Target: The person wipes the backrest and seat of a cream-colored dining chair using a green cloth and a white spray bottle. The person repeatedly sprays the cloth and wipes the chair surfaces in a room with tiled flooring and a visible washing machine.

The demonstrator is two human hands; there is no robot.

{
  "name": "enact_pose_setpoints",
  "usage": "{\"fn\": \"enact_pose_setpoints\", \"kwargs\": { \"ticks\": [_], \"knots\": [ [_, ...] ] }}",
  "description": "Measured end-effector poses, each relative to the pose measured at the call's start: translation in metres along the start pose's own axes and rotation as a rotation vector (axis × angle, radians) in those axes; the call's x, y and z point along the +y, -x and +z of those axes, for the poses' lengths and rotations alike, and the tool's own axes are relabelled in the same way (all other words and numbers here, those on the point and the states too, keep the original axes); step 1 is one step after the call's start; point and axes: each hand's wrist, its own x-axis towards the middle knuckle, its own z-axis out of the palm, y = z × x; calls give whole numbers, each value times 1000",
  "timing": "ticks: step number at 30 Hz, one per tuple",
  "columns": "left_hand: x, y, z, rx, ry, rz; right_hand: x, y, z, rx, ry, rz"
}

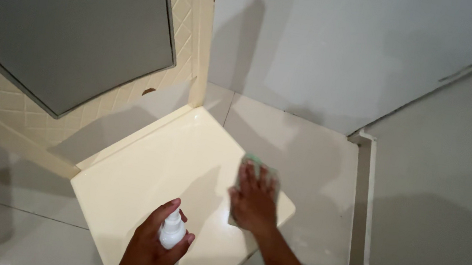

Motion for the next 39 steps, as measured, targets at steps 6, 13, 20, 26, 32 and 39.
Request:
{"fn": "enact_pose_setpoints", "kwargs": {
  "ticks": [6, 13, 20, 26, 32, 39],
  "knots": [
    [-1, -5, 2, -10, -46, -15, -41, 38, -3, -158, 52, -366],
    [0, -18, 1, 31, -138, -101, 9, -19, -6, 80, -45, -100],
    [-7, -17, 7, -13, -121, 36, -86, -28, 22, -109, 144, -387],
    [-29, 0, -13, 99, -204, 138, -80, 48, 20, -125, -20, -623],
    [-25, 19, -39, 127, -199, -6, -99, 12, 11, 53, -60, -265],
    [6, 31, -68, 128, -150, 61, -129, 19, 55, -4, -99, -487]
  ]
}}
